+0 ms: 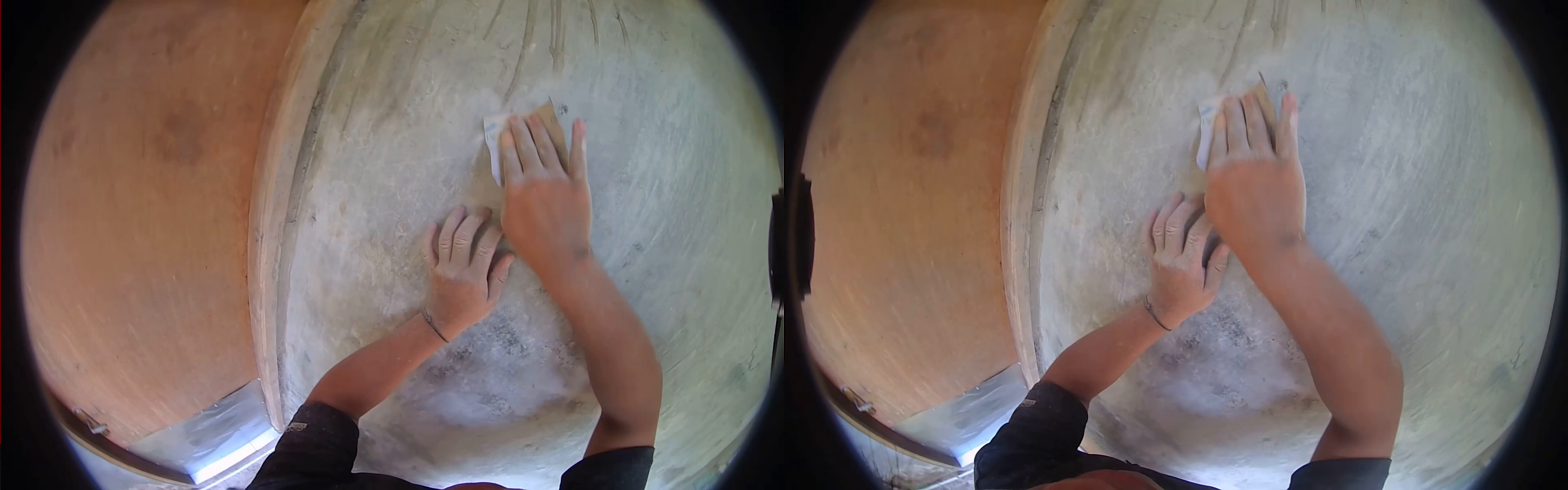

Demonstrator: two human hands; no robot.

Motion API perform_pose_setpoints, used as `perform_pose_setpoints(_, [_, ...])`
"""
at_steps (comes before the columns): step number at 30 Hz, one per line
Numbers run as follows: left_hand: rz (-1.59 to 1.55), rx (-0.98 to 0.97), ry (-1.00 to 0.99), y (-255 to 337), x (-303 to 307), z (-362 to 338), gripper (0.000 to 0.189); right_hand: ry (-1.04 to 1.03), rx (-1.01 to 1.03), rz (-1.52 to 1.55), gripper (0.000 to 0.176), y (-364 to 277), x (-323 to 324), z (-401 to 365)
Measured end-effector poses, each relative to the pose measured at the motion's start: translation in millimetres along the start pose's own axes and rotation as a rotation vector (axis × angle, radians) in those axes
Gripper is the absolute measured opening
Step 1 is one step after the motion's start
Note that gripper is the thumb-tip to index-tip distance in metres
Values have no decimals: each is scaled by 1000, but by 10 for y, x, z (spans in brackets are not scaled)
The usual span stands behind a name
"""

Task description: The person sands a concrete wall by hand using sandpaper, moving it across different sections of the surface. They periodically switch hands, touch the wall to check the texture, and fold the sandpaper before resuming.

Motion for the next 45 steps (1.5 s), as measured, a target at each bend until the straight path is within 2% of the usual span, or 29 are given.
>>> perform_pose_setpoints(2, [62,50,-27,2,19,13,39,-76,1,-11,45,17,44,-159])
perform_pose_setpoints(4, [40,61,-14,-3,3,4,39,-16,20,100,44,72,71,-203])
perform_pose_setpoints(8, [31,73,25,-22,-1,2,40,41,41,19,44,135,-66,153])
perform_pose_setpoints(11, [8,81,8,-26,0,-1,39,165,50,-18,37,103,-111,299])
perform_pose_setpoints(13, [9,84,8,-19,-1,-6,38,-16,-12,-95,46,30,-17,175])
perform_pose_setpoints(16, [3,80,28,-95,38,-60,38,-2,-16,-58,46,-23,19,-85])
perform_pose_setpoints(19, [-10,31,27,-338,160,-106,37,67,3,2,38,-33,10,-38])
perform_pose_setpoints(23, [251,-82,52,-856,470,17,34,95,-18,-89,38,-32,-66,206])
perform_pose_setpoints(26, [521,-148,33,-1392,717,315,36,77,-33,-88,39,-17,-27,184])
perform_pose_setpoints(28, [606,-196,37,-1662,842,538,37,-48,-36,-117,45,-14,24,21])
perform_pose_setpoints(33, [804,-298,-96,-1913,989,949,46,-30,8,-48,45,7,31,-130])
perform_pose_setpoints(37, [711,-363,-148,-2078,943,1242,50,-50,60,-39,44,33,3,-7])
perform_pose_setpoints(39, [515,-458,-289,-2131,880,1383,53,-51,50,-36,44,66,15,60])
perform_pose_setpoints(40, [511,-474,-270,-2162,862,1451,53,-62,54,-19,44,79,15,85])
perform_pose_setpoints(42, [483,-566,-414,-2236,784,1508,57,-33,47,-11,44,82,-5,80])
perform_pose_setpoints(43, [475,-575,-397,-2306,786,1497,57,-16,55,16,44,81,-27,66])
perform_pose_setpoints(45, [528,-556,-488,-2409,751,1462,59,16,66,-3,44,104,-69,45])
Point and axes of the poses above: each hand's wrist, its own z-axis towards the middle knuckle, its own x-axis out of the back of the hand, y = z × x, the point moved 2 cm from there along z, towards the middle knuckle, and after that the axes turned 2 degrees about z, right-handed, at the moved point
